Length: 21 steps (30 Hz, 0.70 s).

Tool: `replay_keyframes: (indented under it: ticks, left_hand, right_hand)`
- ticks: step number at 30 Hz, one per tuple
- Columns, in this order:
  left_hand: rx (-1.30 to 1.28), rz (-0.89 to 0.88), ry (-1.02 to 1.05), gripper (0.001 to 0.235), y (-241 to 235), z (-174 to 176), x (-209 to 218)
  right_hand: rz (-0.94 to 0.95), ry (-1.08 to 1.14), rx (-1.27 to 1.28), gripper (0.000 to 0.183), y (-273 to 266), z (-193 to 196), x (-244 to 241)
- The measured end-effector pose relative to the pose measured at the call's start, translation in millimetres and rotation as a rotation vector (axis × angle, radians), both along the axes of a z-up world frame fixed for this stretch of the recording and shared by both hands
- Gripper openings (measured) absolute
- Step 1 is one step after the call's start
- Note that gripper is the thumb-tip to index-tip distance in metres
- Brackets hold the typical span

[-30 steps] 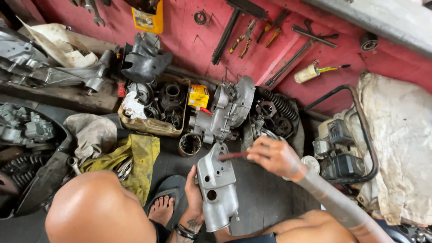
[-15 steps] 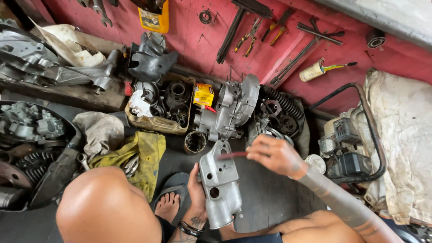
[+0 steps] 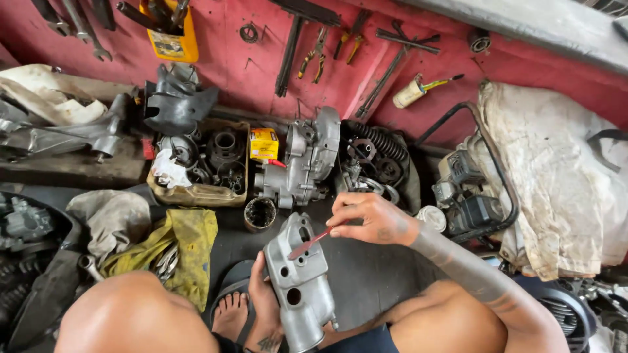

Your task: Cleaning a motorcycle engine casing using a small brush

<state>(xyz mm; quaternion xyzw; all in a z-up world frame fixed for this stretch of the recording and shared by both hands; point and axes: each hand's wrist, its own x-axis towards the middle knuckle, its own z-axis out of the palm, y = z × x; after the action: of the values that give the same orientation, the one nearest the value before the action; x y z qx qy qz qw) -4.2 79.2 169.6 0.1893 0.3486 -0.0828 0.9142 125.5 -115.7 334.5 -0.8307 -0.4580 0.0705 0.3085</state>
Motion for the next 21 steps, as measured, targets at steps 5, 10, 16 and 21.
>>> replay_keyframes:
  ticks: [5, 10, 16, 21]
  left_hand:
    - [-0.028, 0.038, -0.07, 0.059, -8.9, -27.7, -13.9]
    - [-0.079, -0.045, 0.02, 0.064, -16.5, -2.4, -37.6]
    - [-0.04, -0.114, 0.061, 0.071, -7.6, 22.5, -26.1]
    - [-0.006, -0.117, 0.027, 0.078, -0.3, 22.1, -19.8]
  right_hand:
    - [-0.098, -0.04, 0.015, 0.01, -15.1, -8.0, 7.5]
    - [-0.005, 0.055, 0.021, 0.012, -10.4, 1.0, -15.7]
    - [-0.092, -0.027, -0.015, 0.011, -19.1, 15.1, -17.7]
    - [-0.101, -0.109, -0.023, 0.01, -16.1, 26.4, -18.9]
